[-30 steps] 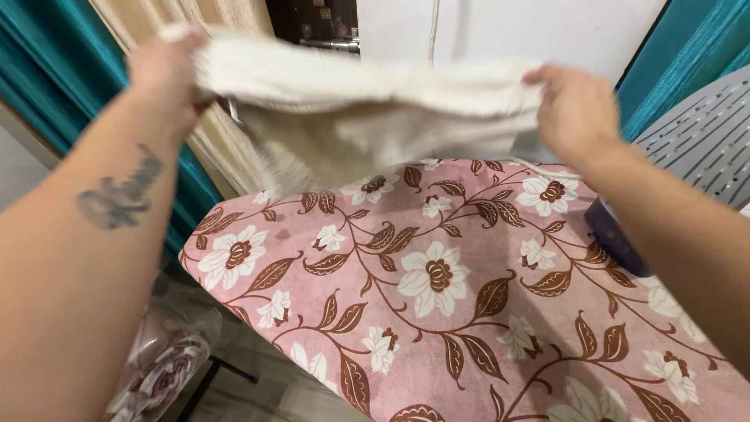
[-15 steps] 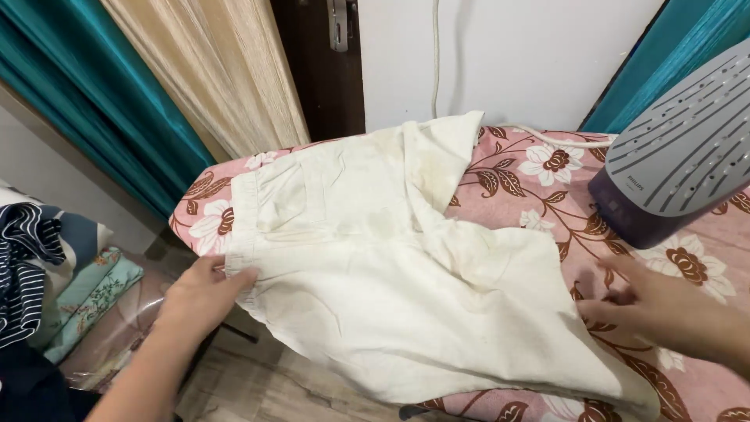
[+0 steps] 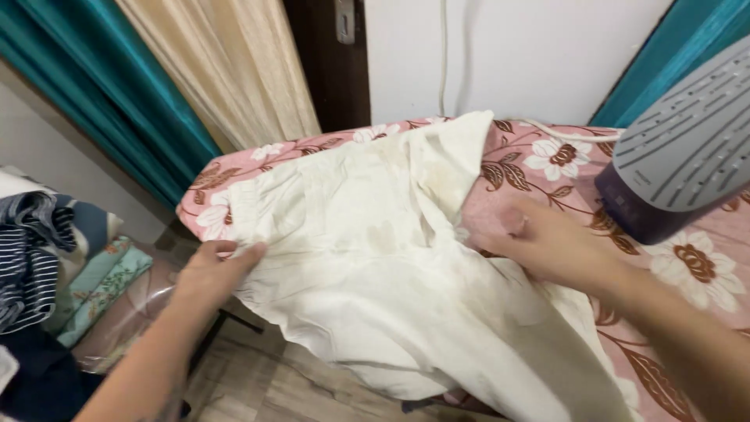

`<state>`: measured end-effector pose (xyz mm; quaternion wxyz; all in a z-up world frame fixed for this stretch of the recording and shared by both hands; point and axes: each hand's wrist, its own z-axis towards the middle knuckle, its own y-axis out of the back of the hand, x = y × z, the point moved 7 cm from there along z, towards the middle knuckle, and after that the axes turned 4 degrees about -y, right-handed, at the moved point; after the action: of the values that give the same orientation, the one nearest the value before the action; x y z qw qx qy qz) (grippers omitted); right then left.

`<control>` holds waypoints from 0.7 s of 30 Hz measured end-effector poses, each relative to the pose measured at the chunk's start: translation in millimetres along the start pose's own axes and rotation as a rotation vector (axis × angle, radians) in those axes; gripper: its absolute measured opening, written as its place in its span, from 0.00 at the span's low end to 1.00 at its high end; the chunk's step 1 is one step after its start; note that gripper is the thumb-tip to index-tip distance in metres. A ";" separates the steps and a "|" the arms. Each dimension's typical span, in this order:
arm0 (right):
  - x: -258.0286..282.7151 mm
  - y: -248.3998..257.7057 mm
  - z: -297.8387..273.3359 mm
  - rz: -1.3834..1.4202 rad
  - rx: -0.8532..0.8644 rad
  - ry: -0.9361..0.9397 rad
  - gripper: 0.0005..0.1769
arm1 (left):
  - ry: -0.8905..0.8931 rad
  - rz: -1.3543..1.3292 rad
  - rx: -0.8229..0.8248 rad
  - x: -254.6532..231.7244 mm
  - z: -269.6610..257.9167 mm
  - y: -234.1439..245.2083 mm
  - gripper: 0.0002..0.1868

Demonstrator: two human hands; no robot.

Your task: The person irons a pair of white shorts on an ironing board by moving a purple iron over the fabric and flattening the garment by hand.

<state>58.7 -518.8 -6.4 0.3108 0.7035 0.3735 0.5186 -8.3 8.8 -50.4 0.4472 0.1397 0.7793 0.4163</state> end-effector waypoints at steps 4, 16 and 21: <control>114.6 -50.0 32.4 -0.224 -0.235 0.303 0.63 | -0.053 -0.022 -0.132 -12.6 3.0 -3.3 0.52; -110.8 -67.4 -61.5 -0.239 0.253 0.054 0.33 | -0.281 -0.189 -0.216 14.9 -14.9 1.8 0.45; -55.6 -28.4 -14.2 0.111 0.230 0.049 0.20 | -0.105 -0.188 -0.024 21.8 5.8 35.3 0.38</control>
<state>29.1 -550.2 -53.6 0.1901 0.7411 0.3985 0.5058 -21.3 46.4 -37.2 0.5260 0.0820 0.7593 0.3741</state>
